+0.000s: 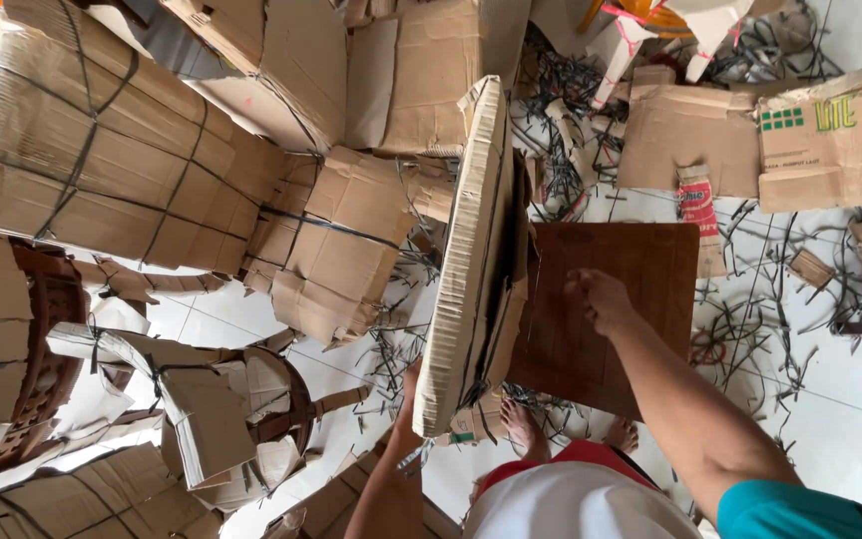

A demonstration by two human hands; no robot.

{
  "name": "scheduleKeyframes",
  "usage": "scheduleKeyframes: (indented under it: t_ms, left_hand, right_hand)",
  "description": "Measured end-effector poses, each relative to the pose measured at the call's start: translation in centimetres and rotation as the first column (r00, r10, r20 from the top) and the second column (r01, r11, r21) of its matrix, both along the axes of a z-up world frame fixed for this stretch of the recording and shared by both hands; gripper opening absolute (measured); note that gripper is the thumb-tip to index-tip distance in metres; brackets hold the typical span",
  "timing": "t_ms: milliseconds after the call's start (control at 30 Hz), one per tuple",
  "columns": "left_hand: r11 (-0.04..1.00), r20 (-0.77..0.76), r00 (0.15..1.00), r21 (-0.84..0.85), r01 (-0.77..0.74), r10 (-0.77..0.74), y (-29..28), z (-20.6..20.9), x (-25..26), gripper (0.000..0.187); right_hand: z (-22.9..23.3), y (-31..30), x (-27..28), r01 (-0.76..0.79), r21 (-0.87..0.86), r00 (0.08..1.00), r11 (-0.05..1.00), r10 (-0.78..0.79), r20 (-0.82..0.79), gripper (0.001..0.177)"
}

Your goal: Untying and removing plastic packing straps from furniture wrapped in cardboard.

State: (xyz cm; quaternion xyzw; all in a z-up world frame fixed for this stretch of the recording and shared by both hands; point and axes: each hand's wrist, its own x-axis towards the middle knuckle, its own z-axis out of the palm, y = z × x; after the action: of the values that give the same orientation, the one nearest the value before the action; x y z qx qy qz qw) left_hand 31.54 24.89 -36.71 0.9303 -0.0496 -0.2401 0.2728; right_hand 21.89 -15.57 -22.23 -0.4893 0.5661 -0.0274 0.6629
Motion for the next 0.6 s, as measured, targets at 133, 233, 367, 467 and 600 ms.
scheduleKeyframes:
  t_ms: [133, 233, 367, 467, 600]
  left_hand:
    - [0.882, 0.457, 0.758, 0.308, 0.356, -0.466, 2.7, -0.5, -7.7, 0.024]
    - [0.743, 0.546, 0.504, 0.497, 0.448, -0.669, 1.2, -2.8, -13.6, 0.03]
    - [0.87, -0.139, 0.896, 0.216, 0.444, -0.423, -1.8, 3.0, -13.3, 0.037]
    - [0.946, -0.397, 0.91, -0.234, -0.227, 0.12, -3.3, 6.4, -13.9, 0.033]
    - [0.683, -0.529, 0.84, -0.57, -0.456, 0.118, -5.2, 9.6, -14.3, 0.022]
  right_hand:
    - [-4.2, 3.8, -2.2, -0.213, -0.17, 0.974, 0.962, 0.195, -0.117, 0.025]
    - [-2.6, 7.0, -4.1, -0.465, -0.264, 0.884, 0.845, 0.43, -0.182, 0.031]
    - [-7.4, 8.3, -5.9, -0.546, -0.295, 0.837, 0.784, 0.522, -0.162, 0.029]
    - [-11.4, 8.8, -7.7, -0.556, -0.317, 0.828, 0.769, 0.547, -0.124, 0.021]
    - [-0.4, 9.5, -8.6, -0.665, -0.308, 0.745, 0.681, 0.636, -0.201, 0.021]
